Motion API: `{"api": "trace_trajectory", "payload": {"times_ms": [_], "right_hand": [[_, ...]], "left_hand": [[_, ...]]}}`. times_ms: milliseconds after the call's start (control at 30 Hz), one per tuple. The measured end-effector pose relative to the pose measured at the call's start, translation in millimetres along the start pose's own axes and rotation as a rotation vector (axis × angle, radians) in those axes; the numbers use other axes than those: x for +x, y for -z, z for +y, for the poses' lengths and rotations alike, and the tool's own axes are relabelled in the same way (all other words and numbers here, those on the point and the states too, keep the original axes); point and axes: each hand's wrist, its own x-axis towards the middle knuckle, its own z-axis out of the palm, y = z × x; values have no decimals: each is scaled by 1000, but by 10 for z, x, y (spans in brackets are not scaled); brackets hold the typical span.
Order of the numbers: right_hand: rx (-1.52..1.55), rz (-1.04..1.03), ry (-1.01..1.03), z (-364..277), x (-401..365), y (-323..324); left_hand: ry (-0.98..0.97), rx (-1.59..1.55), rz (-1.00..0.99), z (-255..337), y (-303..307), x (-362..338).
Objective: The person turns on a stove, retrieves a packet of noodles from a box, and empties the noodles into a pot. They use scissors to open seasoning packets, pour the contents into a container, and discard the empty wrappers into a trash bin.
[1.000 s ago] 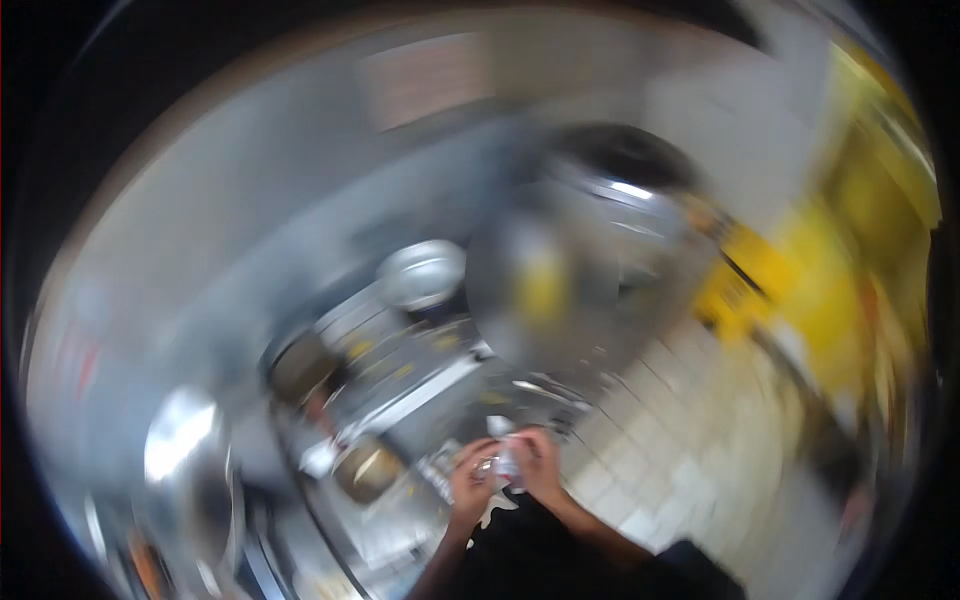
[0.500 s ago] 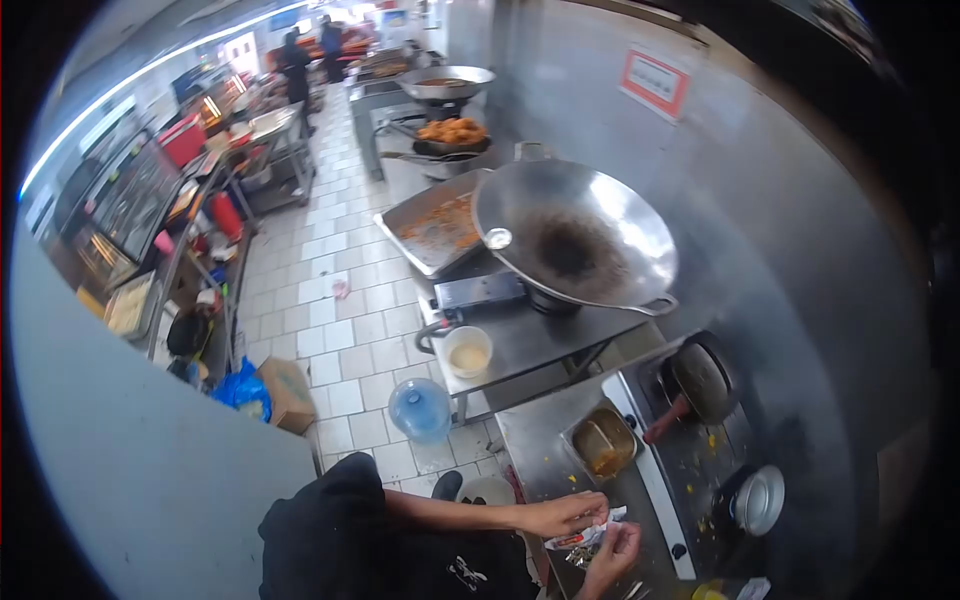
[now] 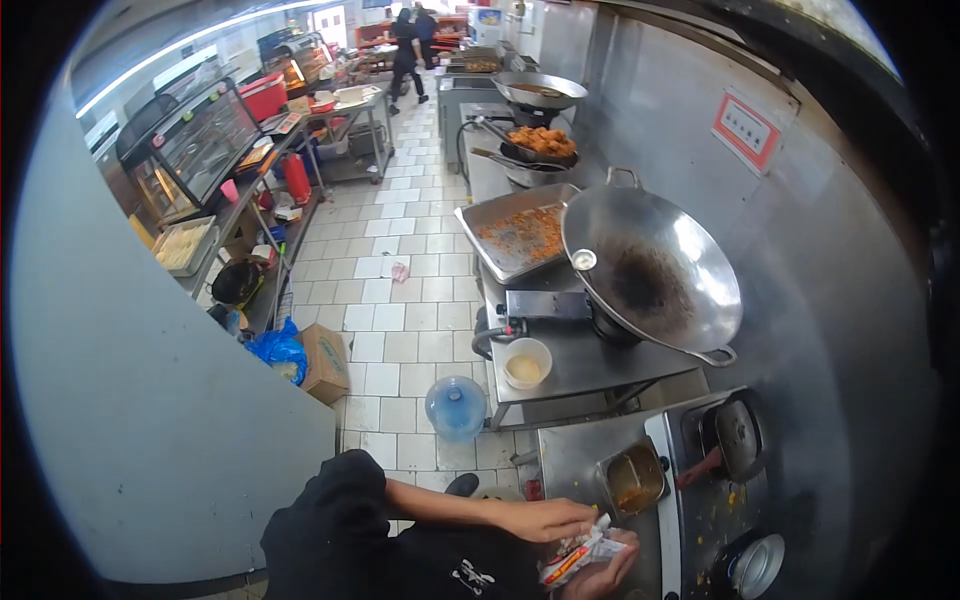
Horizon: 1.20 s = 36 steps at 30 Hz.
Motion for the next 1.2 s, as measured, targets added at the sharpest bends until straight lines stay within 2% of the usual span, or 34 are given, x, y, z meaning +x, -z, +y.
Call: {"api": "trace_trajectory", "payload": {"times_ms": [33, 67, 133, 167, 267, 400, 433, 533, 633, 733, 767, 867, 900, 1000, 1100, 1200], "right_hand": [[-87, 284, 23, -2, -119, -128], [-166, 549, 21, -5, -236, -256], [-805, 664, 278, 357, -204, -162], [-654, 701, 146, 380, -198, -164], [-629, 573, 162, 268, -168, -71], [-650, 370, 192, 104, -147, 62], [-664, 337, 192, 87, -150, 79], [-691, 263, 182, 147, -191, 53], [-672, 248, 165, 266, -304, -4], [-645, 258, 162, 351, -384, -52], [-637, 264, 161, 377, -413, -56], [-615, 274, 160, 451, -473, -67], [-608, 277, 164, 467, -477, -88], [-575, 293, 181, 493, -496, -110], [-559, 337, 112, 533, -489, -102], [-785, 226, 388, 444, -412, -135]], "left_hand": [[173, -144, 36, -44, -11, -57], [145, -143, 87, -37, -53, -76], [85, -139, 186, 91, -147, -57], [18, -102, 201, 211, -144, -37], [-155, 22, 123, 261, -140, -2], [84, -41, -59, 548, -45, -1], [8, -21, -24, 531, -82, -10], [49, -115, -145, 519, -35, -36], [-191, -79, -171, 313, -25, -110], [42, -300, -121, 472, -57, -231], [-1, -284, -114, 528, -69, -236], [142, -393, -131, 635, -52, -285], [43, -235, -94, 536, -67, -302], [306, -87, 84, 450, -143, -362], [431, 71, 49, 579, -162, -281], [465, 62, 41, 587, -155, -217]]}}
